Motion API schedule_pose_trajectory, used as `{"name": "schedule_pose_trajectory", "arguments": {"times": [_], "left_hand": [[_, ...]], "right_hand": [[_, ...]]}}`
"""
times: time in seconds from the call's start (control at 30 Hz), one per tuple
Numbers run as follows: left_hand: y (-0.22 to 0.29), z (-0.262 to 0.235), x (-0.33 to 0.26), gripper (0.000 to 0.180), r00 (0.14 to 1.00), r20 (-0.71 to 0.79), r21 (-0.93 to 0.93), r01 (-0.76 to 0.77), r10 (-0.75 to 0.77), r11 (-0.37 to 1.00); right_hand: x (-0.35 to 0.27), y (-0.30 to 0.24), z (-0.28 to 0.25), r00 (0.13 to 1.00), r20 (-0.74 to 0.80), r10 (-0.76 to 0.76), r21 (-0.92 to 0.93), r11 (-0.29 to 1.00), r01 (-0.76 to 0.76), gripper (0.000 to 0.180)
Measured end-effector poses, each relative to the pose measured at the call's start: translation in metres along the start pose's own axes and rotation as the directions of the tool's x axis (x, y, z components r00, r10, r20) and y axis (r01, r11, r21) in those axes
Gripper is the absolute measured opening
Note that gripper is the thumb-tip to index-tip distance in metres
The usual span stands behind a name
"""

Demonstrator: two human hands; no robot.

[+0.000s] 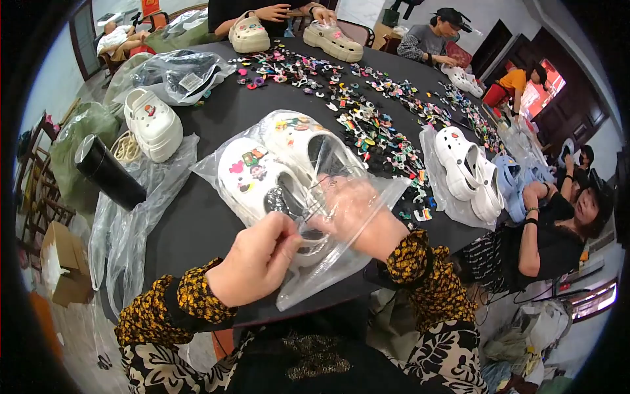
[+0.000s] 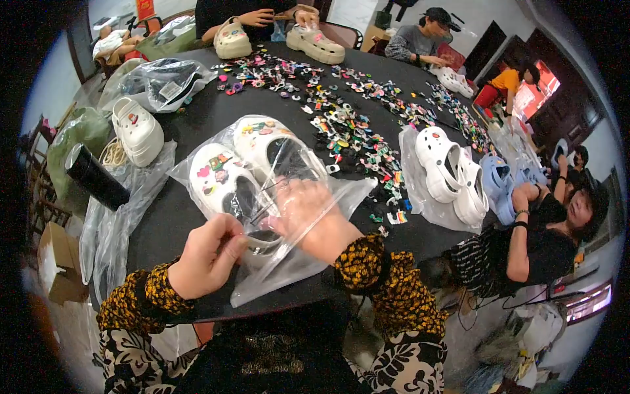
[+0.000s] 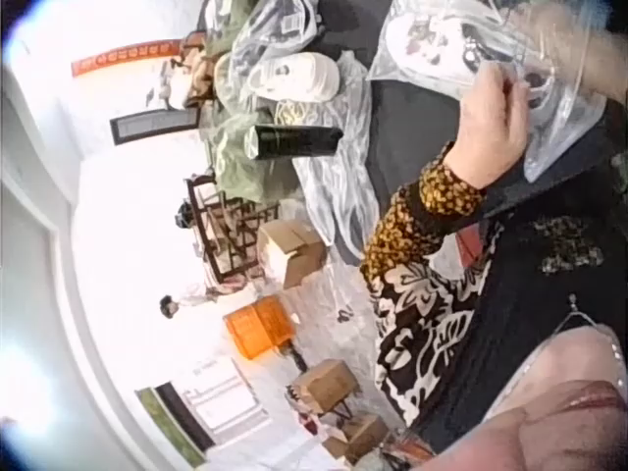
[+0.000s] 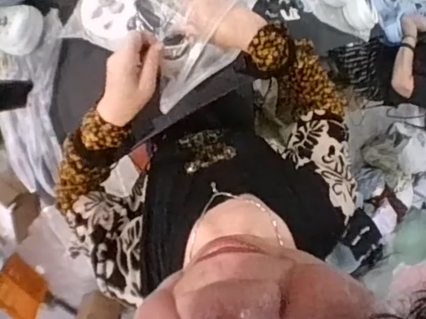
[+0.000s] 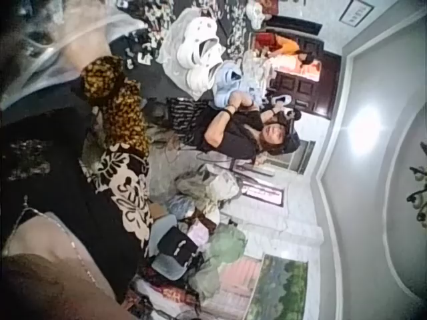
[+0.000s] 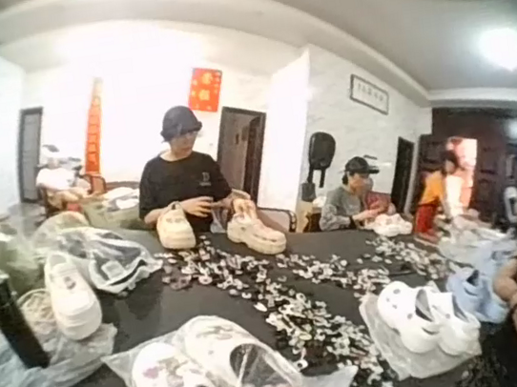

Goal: Decorate white foam clogs with various colorful charms.

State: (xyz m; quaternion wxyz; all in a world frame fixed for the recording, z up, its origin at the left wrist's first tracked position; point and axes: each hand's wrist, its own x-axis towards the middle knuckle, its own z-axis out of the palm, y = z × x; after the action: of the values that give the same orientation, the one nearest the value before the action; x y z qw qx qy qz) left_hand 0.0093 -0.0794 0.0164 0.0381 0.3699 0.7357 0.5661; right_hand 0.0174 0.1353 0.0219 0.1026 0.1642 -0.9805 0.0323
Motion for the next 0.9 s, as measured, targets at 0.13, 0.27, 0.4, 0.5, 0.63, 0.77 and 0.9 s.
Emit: {"name": "schedule_pose_trajectory", "arguments": {"times": [0.13, 0.27, 0.4, 0.5, 0.63, 0.77, 0.9], "left_hand": [[0.003, -0.002, -0.002, 0.011, 0.992, 0.115, 0.058, -0.052, 0.045, 0.997], [-0.002, -0.002, -0.002, 0.015, 0.980, 0.170, 0.079, -0.119, 0.105, 0.990], [-0.002, -0.016, 0.005, 0.015, 0.990, 0.104, 0.137, -0.112, 0.098, 0.984], [-0.015, -0.034, 0.012, 0.012, 0.994, -0.022, 0.252, -0.102, 0.111, 0.962], [-0.035, -0.052, 0.016, 0.016, 0.985, -0.168, 0.182, -0.001, 0.032, 0.983], [-0.045, -0.066, 0.019, 0.014, 0.965, -0.259, 0.210, 0.031, 0.025, 0.977], [-0.059, -0.078, 0.028, 0.013, 0.930, -0.351, 0.294, -0.001, 0.109, 0.956]], "right_hand": [[0.024, 0.013, 0.002, 0.994, 0.081, -0.075, 0.125, 0.990, 0.064, 0.031], [0.028, 0.022, 0.013, 0.986, 0.156, -0.053, 0.090, 0.995, 0.040, 0.026], [0.020, 0.026, 0.026, 0.988, 0.027, -0.151, 0.088, 0.985, 0.148, 0.022], [0.021, 0.016, 0.019, 0.998, 0.028, -0.053, 0.043, 0.998, 0.052, 0.020], [0.023, 0.019, 0.007, 0.985, 0.169, 0.025, -0.023, 1.000, -0.021, 0.017], [0.020, 0.042, 0.019, 0.970, 0.035, -0.241, 0.009, 0.971, 0.241, 0.016], [0.008, 0.044, 0.017, 0.978, -0.060, -0.200, 0.010, 0.980, 0.201, 0.016]]}}
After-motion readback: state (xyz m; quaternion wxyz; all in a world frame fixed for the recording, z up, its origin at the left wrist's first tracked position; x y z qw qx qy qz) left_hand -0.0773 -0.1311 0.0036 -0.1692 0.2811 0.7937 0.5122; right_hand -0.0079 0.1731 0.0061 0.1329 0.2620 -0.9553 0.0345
